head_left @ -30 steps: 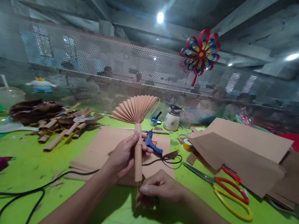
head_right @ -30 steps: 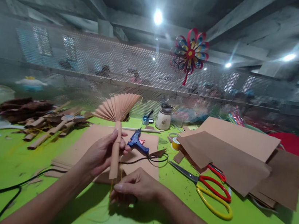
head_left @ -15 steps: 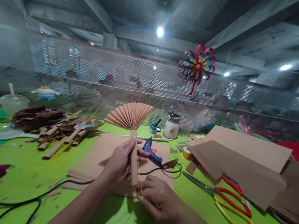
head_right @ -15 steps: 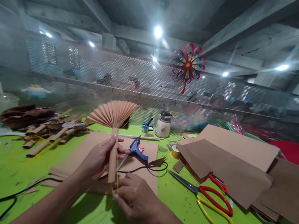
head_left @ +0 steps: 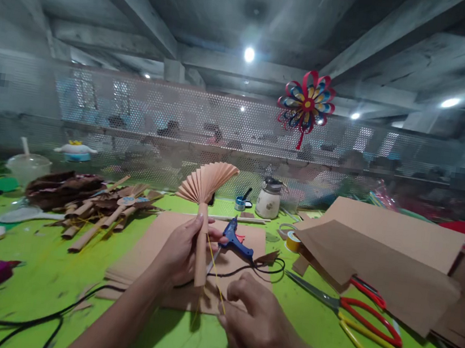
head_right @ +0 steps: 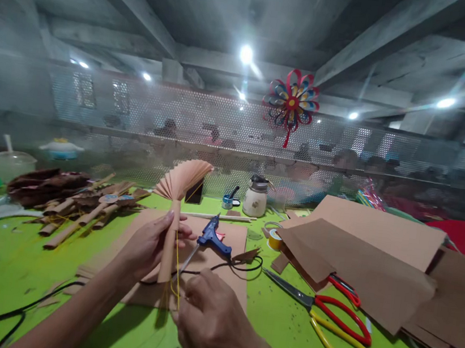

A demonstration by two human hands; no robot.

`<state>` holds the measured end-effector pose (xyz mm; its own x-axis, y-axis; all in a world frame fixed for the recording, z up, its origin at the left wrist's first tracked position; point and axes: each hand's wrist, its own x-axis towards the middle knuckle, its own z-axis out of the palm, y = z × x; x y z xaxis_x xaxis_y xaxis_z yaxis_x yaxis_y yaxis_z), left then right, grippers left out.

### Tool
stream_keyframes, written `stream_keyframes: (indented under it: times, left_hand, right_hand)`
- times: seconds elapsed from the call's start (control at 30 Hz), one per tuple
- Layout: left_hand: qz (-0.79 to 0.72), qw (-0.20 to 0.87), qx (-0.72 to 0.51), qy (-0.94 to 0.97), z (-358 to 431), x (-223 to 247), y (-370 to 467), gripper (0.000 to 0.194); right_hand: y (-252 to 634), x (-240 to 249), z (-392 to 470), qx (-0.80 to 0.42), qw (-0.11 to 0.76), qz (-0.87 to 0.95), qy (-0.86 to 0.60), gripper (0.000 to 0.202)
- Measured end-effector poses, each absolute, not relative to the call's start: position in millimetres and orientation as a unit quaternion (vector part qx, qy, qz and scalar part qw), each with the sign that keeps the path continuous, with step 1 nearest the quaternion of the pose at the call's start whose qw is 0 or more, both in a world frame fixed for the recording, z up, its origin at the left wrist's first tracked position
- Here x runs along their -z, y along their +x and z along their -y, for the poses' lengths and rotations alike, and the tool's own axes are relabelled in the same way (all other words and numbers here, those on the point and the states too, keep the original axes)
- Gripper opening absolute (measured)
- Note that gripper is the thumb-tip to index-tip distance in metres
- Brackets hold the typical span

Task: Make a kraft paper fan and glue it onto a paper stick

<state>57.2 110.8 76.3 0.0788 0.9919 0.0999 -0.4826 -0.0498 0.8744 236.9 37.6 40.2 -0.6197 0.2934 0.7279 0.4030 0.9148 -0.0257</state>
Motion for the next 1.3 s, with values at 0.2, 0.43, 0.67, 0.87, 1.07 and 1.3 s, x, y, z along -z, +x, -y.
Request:
stream_keyframes:
  times: [0.2,0.43,0.67,0.87,1.07,1.3]
  left_hand:
    - [-0.251,0.664,-0.565,0.42,-106,-77,59,0.022]
    - [-0.179,0.71,-0.537,0.419,-97,-78,61,0.027]
    - [-0.189,0.702,-0.552,0.408,-105,-70,65,0.026]
    - [-0.236,0.672,-0.545,0.444,-104,-65,67,0.028]
    - [-0.271,0.67,-0.517,0.458,-95,-64,76,0.028]
    - [-0.254,0.678,-0.491,0.485,-88,-59,87,0.036]
  right_hand:
    - [234,-38,-38,-0.002,0.324,0.937,-0.132,0.011]
    - [239,-33,-40,-0.111,0.255,0.956,-0.094,0.022]
    - [238,-39,-32,-0.138,0.286,0.942,-0.107,0.027]
    - [251,-66,-30,-0.207,0.414,0.863,-0.201,0.019]
    - [267,-82,-64,-0.465,0.513,0.642,-0.329,0.025]
    - [252,-84,-73,-0.426,0.554,0.628,-0.343,0.03]
